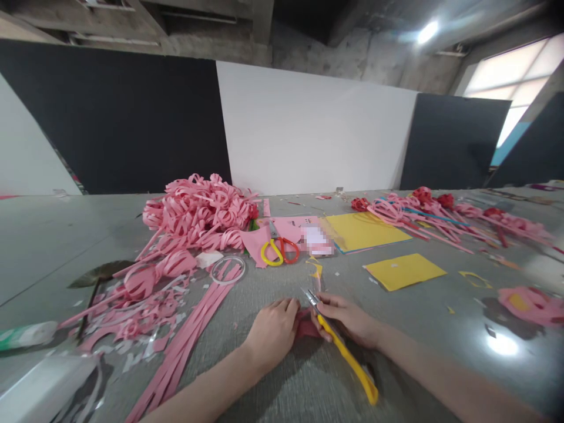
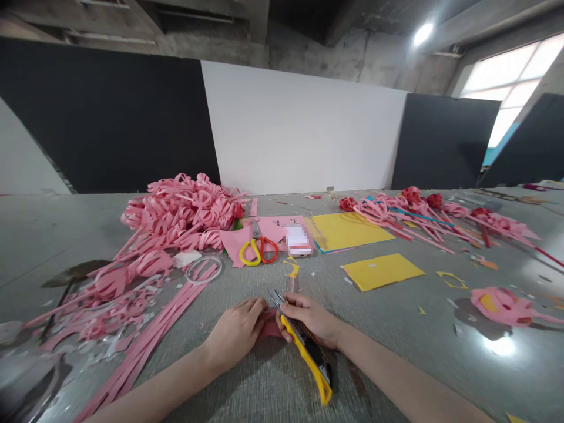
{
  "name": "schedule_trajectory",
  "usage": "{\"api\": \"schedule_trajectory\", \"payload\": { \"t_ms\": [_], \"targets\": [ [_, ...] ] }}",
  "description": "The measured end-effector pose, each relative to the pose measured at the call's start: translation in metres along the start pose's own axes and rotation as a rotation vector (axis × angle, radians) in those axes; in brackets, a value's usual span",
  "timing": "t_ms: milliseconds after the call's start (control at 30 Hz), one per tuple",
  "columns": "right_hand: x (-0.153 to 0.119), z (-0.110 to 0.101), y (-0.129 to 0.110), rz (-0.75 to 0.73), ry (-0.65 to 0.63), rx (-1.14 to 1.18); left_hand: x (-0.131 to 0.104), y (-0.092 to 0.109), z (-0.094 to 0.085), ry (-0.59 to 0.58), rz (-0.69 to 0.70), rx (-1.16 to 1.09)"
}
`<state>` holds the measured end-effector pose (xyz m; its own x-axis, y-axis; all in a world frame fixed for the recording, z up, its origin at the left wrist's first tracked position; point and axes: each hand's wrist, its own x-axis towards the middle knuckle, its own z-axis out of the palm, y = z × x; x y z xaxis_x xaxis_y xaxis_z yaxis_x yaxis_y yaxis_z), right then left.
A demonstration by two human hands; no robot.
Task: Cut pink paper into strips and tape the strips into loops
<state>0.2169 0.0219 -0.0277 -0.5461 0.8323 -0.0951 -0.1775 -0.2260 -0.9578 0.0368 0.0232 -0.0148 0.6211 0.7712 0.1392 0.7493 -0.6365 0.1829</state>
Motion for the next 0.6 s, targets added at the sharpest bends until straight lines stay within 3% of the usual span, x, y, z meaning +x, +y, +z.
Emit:
{"api": "schedule_trajectory", "payload": {
  "t_ms": [167,367,500,600],
  "targets": [
    [0.000,0.000,0.001,-0.007,-0.002,0.011,-0.002,-0.004,-0.010,-0.023,0.054,-0.101],
    [0.000,-0.001,0.002,-0.015,-0.007,0.027,0.001,-0.021,-0.027,-0.152,0.150,-0.289],
    [0.000,-0.003,0.003,-0.011,0.009,0.038,0.003,-0.027,-0.037,-0.207,0.187,-0.285],
    [0.001,-0.003,0.004,-0.006,0.014,0.047,0.004,-0.025,-0.034,-0.183,0.136,-0.201]
  ]
}}
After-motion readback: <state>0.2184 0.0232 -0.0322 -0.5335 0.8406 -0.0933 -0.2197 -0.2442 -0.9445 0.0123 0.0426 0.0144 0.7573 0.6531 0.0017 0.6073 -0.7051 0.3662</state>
